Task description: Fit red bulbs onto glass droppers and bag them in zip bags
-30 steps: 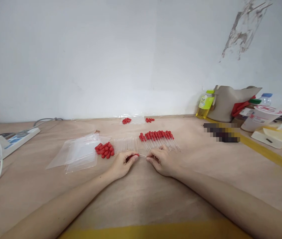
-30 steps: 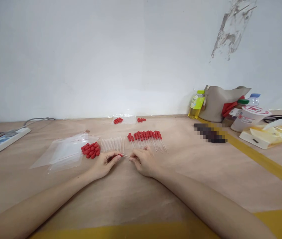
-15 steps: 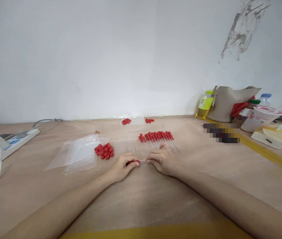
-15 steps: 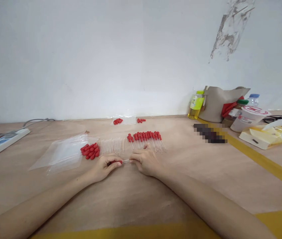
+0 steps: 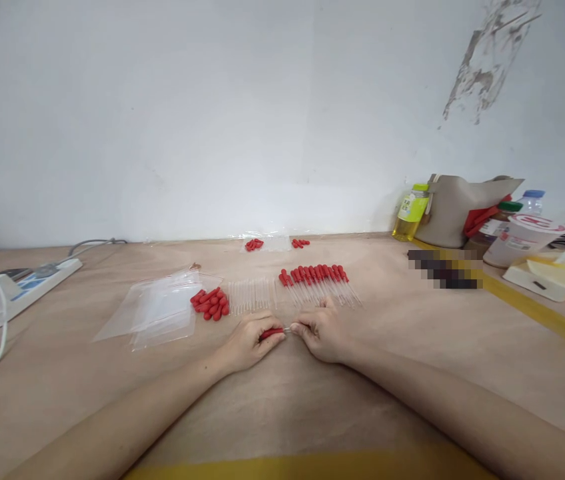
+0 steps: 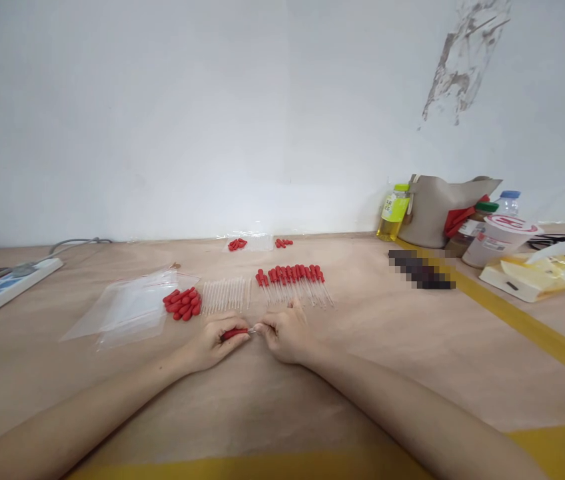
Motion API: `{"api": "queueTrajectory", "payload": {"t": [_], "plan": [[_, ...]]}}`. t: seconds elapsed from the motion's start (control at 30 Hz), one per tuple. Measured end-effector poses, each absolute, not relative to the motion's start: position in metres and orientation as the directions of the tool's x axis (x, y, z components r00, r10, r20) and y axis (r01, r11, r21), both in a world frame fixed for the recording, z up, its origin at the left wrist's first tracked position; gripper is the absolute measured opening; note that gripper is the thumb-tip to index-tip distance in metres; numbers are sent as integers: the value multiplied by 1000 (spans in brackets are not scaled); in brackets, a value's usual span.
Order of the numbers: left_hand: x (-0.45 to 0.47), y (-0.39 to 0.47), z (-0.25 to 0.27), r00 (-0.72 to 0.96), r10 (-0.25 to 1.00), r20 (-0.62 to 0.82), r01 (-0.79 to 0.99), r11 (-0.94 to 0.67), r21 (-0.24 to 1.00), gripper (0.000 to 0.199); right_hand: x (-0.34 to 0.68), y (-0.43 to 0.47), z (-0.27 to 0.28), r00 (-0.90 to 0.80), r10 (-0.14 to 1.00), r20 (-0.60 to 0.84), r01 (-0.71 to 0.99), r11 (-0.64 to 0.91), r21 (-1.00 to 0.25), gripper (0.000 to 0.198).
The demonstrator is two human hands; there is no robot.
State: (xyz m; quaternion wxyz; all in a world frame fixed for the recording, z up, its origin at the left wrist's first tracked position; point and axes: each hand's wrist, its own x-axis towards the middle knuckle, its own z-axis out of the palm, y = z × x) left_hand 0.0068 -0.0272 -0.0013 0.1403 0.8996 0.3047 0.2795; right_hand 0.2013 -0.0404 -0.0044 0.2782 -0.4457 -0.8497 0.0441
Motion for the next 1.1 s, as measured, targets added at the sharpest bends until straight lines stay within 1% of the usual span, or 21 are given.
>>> {"api": "queueTrajectory", "payload": {"t": [0.13, 0.27, 0.33, 0.43, 0.5, 0.53, 0.57, 0.63, 0.7, 0.73, 0.77, 0.87, 0.97, 1.1], "plan": [[8, -28, -2, 676, 599, 428, 463, -798, 385, 21, 198, -40, -6, -423, 828, 367, 727, 552, -409, 28], [7, -25, 1, 694, 582, 424, 456, -811, 367, 20, 198, -40, -4, -427, 836, 343, 715, 545, -438, 31], [6, -23, 3, 689, 582, 433, 456, -811, 366, 20, 198, -42, 1, -447, 826, 343, 718, 560, -414, 32], [3, -19, 4, 678, 583, 448, 450, -811, 374, 20, 200, -48, 10, -508, 785, 355, 726, 612, -314, 29], [0, -17, 3, 639, 606, 475, 464, -795, 391, 19, 203, -50, 15, -528, 774, 350, 740, 621, -257, 26], [-2, -16, 2, 601, 630, 492, 484, -777, 402, 20, 205, -49, 17, -515, 785, 346, 753, 606, -254, 25], [-4, -15, 1, 556, 660, 506, 514, -751, 415, 24, 208, -47, 18, -488, 806, 336, 767, 579, -275, 24], [-7, -14, -1, 473, 719, 510, 576, -690, 438, 29, 215, -35, 19, -399, 867, 297, 792, 489, -366, 25], [-8, -14, -1, 455, 753, 475, 608, -653, 452, 19, 222, -19, 21, -274, 930, 243, 815, 359, -455, 29], [-8, -15, -1, 473, 758, 449, 611, -649, 452, 13, 223, -10, 22, -209, 951, 228, 828, 296, -477, 31], [-8, -16, -1, 499, 755, 427, 608, -655, 448, 11, 224, -2, 23, -148, 964, 222, 840, 241, -487, 31], [-5, -19, 1, 564, 726, 395, 599, -688, 410, 19, 215, 15, 27, -25, 977, 211, 880, 122, -459, 31], [-4, -20, 1, 586, 713, 385, 612, -701, 367, 27, 198, 24, 26, 51, 972, 229, 928, 39, -371, 29], [-5, -19, 0, 595, 721, 354, 630, -693, 352, 34, 184, 32, 19, 104, 957, 271, 962, -28, -272, 26]]}}
